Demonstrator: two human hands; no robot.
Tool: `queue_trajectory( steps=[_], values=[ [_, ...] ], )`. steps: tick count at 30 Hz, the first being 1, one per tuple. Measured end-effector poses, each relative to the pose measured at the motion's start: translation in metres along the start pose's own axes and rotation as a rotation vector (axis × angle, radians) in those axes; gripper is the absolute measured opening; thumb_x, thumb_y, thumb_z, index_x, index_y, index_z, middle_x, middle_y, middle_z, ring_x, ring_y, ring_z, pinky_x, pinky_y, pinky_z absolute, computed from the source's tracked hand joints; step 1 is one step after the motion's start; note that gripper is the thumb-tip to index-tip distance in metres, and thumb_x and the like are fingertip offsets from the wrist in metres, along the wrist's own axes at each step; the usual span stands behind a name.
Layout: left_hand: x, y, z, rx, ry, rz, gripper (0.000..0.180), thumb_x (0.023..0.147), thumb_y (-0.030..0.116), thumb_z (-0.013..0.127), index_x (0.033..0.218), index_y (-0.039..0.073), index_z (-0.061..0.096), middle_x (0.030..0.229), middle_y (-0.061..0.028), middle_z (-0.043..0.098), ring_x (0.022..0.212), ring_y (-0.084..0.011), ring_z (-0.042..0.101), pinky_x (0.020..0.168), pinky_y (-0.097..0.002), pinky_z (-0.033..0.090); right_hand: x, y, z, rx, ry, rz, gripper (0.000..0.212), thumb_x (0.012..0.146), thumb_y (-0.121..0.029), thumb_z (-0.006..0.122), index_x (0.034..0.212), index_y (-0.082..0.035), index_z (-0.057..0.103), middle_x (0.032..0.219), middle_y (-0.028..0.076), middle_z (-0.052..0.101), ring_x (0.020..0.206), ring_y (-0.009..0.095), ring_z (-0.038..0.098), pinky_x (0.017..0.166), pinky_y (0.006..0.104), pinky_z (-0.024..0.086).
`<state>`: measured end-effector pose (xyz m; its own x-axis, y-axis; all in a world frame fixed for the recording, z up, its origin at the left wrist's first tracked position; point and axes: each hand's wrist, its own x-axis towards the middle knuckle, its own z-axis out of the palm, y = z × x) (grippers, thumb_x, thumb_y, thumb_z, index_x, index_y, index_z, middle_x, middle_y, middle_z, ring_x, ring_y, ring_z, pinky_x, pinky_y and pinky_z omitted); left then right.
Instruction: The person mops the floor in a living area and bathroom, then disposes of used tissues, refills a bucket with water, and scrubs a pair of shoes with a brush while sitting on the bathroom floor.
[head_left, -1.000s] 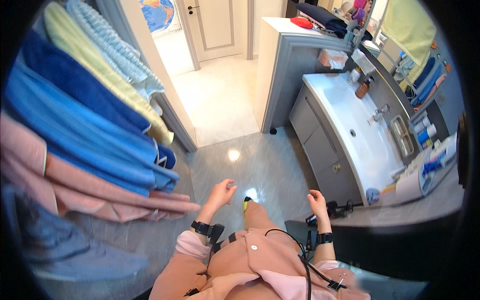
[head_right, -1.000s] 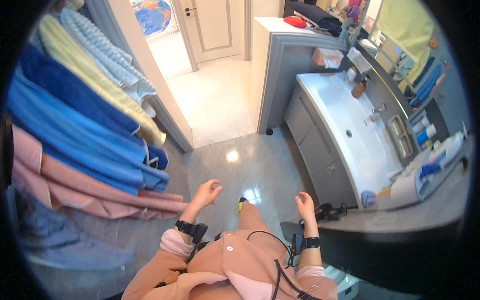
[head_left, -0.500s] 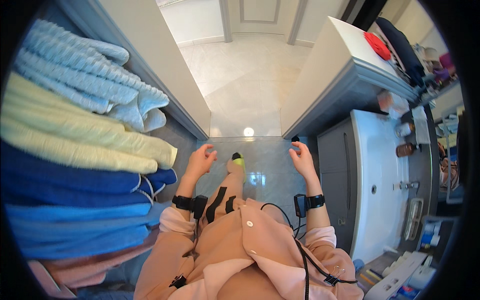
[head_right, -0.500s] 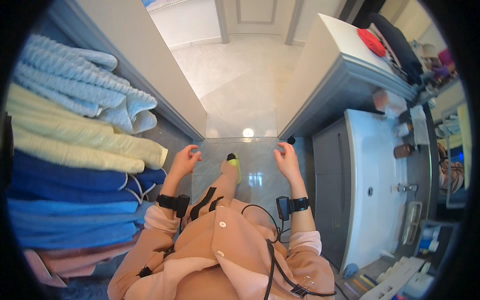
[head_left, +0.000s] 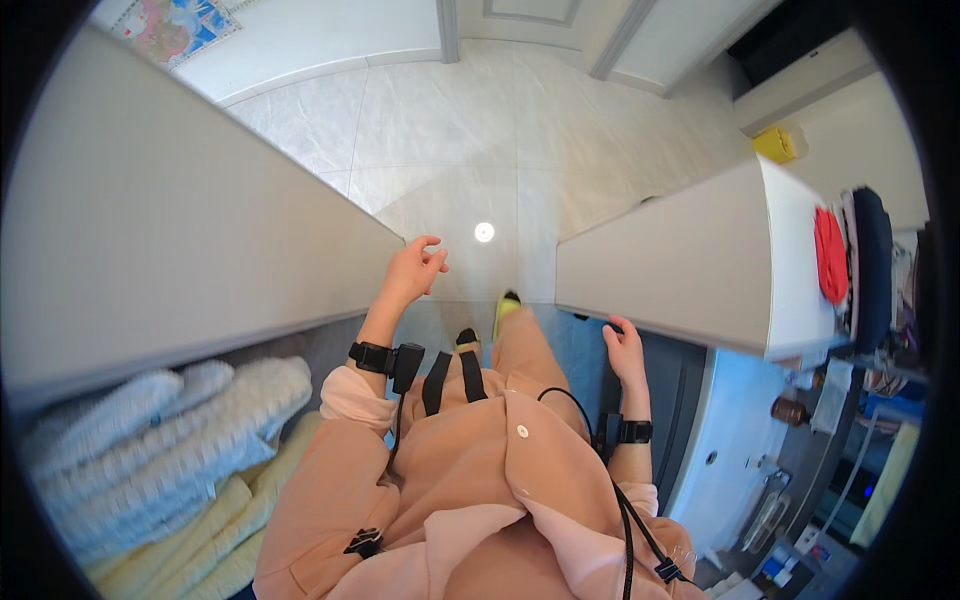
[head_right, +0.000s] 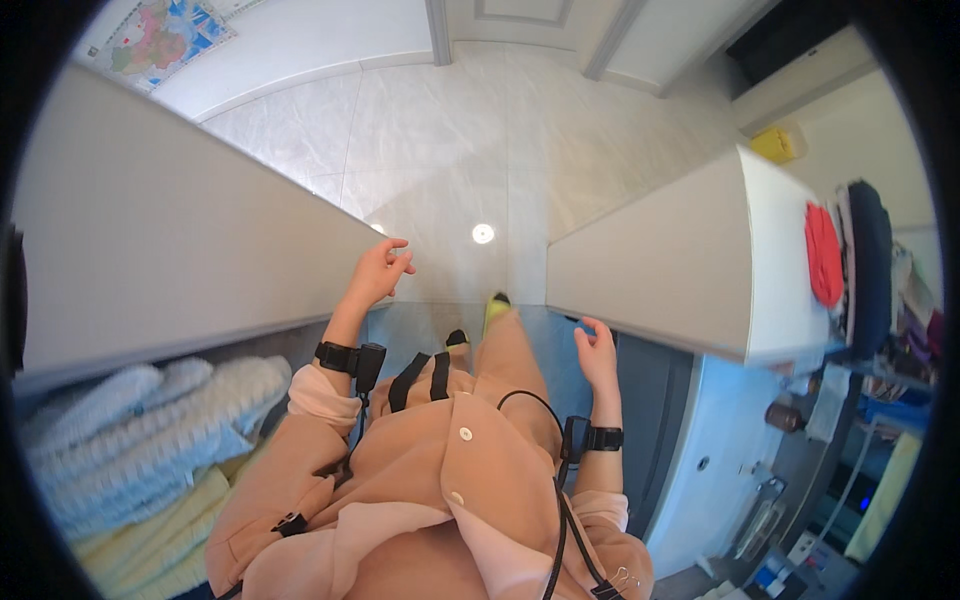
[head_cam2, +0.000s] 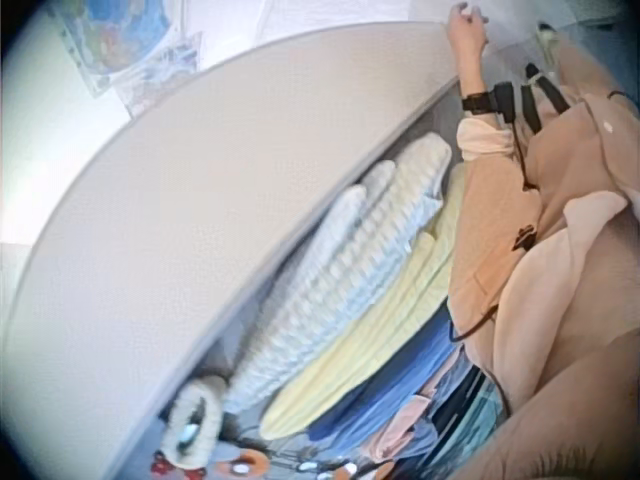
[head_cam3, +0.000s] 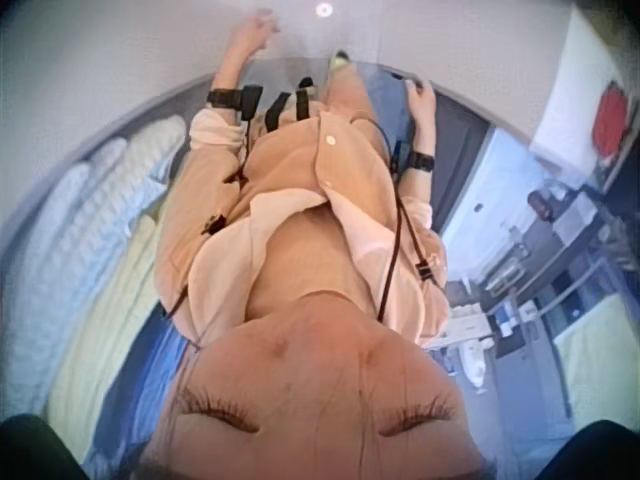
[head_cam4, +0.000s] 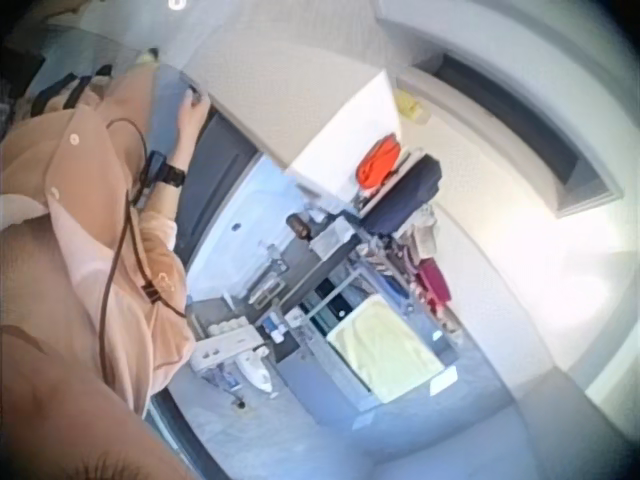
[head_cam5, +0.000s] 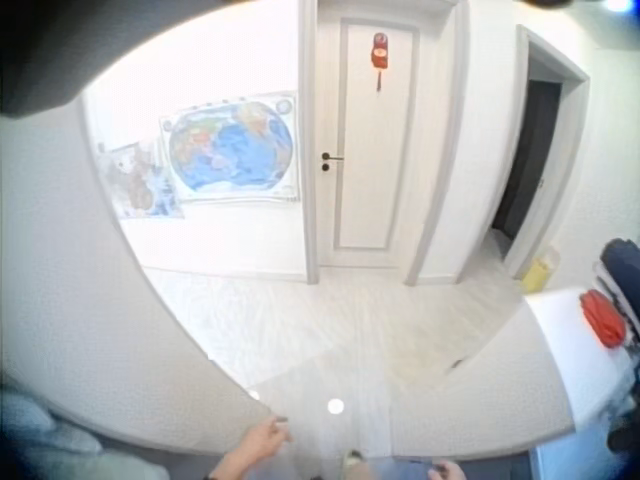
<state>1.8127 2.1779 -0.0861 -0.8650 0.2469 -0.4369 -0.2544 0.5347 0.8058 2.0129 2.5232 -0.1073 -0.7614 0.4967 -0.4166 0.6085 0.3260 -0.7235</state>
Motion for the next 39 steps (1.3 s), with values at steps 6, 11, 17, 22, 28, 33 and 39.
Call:
queue_trajectory(
  steps=[6, 11, 17, 22, 28, 33, 39],
  values=[
    [0.088, 0.031, -0.027, 0.001, 0.086, -0.106, 0.038, 0.087, 0.025, 0.055, 0.116, 0.002, 0.050, 0.075, -0.0062, 0.066, 0.045, -0.0127, 0.053, 0.047, -0.0276, 0.046, 0.146, -0.047, 0.011, -0.049, -0.165, -0.011, 0.037, 0.085, -0.022, 0.057, 0.116, -0.003, 0.053, 0.097, 0.014, 0.060, 0.084, 0.019, 0.058, 0.072, 0.0300, 0.047],
    [0.128, 0.058, -0.062, 0.000, 0.240, -0.168, 0.037, 0.086, 0.024, 0.055, 0.115, 0.002, 0.051, 0.076, -0.0065, 0.067, 0.046, -0.0122, 0.053, 0.044, -0.0268, 0.044, 0.265, -0.134, 0.042, -0.034, -0.251, -0.190, 0.036, 0.085, -0.021, 0.057, 0.116, -0.003, 0.053, 0.109, 0.013, 0.057, 0.089, 0.020, 0.059, 0.076, 0.0321, 0.047],
    [0.157, 0.044, -0.114, -0.058, 0.375, -0.286, 0.038, 0.086, 0.025, 0.055, 0.116, 0.002, 0.051, 0.078, -0.0068, 0.067, 0.049, -0.0130, 0.054, 0.044, -0.0268, 0.045, 0.354, -0.233, 0.101, -0.075, -0.353, -0.392, 0.037, 0.085, -0.021, 0.057, 0.116, -0.003, 0.052, 0.114, 0.012, 0.056, 0.094, 0.021, 0.059, 0.078, 0.0325, 0.047],
    [0.218, 0.033, -0.159, -0.156, 0.465, -0.278, 0.038, 0.085, 0.025, 0.055, 0.116, 0.003, 0.051, 0.077, -0.0076, 0.067, 0.051, -0.0151, 0.057, 0.046, -0.0278, 0.047, 0.418, -0.305, 0.148, -0.116, -0.441, -0.411, 0.037, 0.085, -0.021, 0.057, 0.117, -0.003, 0.052, 0.107, 0.012, 0.058, 0.090, 0.019, 0.058, 0.076, 0.0306, 0.046],
    [0.267, 0.032, -0.252, -0.229, 0.441, -0.303, 0.038, 0.085, 0.027, 0.056, 0.113, 0.001, 0.051, 0.075, -0.0078, 0.067, 0.048, -0.0167, 0.058, 0.049, -0.0289, 0.048, 0.438, -0.397, 0.199, -0.183, -0.472, -0.310, 0.037, 0.085, -0.021, 0.057, 0.117, -0.003, 0.051, 0.103, 0.011, 0.059, 0.087, 0.016, 0.057, 0.074, 0.0287, 0.046],
    [0.339, 0.033, -0.291, -0.299, 0.524, -0.245, 0.038, 0.085, 0.027, 0.055, 0.114, 0.002, 0.051, 0.075, -0.0065, 0.068, 0.044, -0.0141, 0.054, 0.045, -0.0276, 0.045, 0.496, -0.422, 0.233, -0.111, -0.439, -0.349, 0.038, 0.085, -0.020, 0.058, 0.117, -0.001, 0.051, 0.099, 0.010, 0.060, 0.085, 0.014, 0.056, 0.074, 0.0267, 0.044],
    [0.429, 0.009, -0.377, -0.324, 0.637, -0.379, 0.037, 0.085, 0.026, 0.055, 0.113, 0.002, 0.051, 0.075, -0.0062, 0.068, 0.044, -0.0140, 0.054, 0.044, -0.0269, 0.045, 0.632, -0.509, 0.322, -0.235, -0.528, -0.368, 0.037, 0.085, -0.020, 0.057, 0.117, -0.001, 0.052, 0.108, 0.010, 0.058, 0.089, 0.016, 0.056, 0.078, 0.0294, 0.045]
  ],
)
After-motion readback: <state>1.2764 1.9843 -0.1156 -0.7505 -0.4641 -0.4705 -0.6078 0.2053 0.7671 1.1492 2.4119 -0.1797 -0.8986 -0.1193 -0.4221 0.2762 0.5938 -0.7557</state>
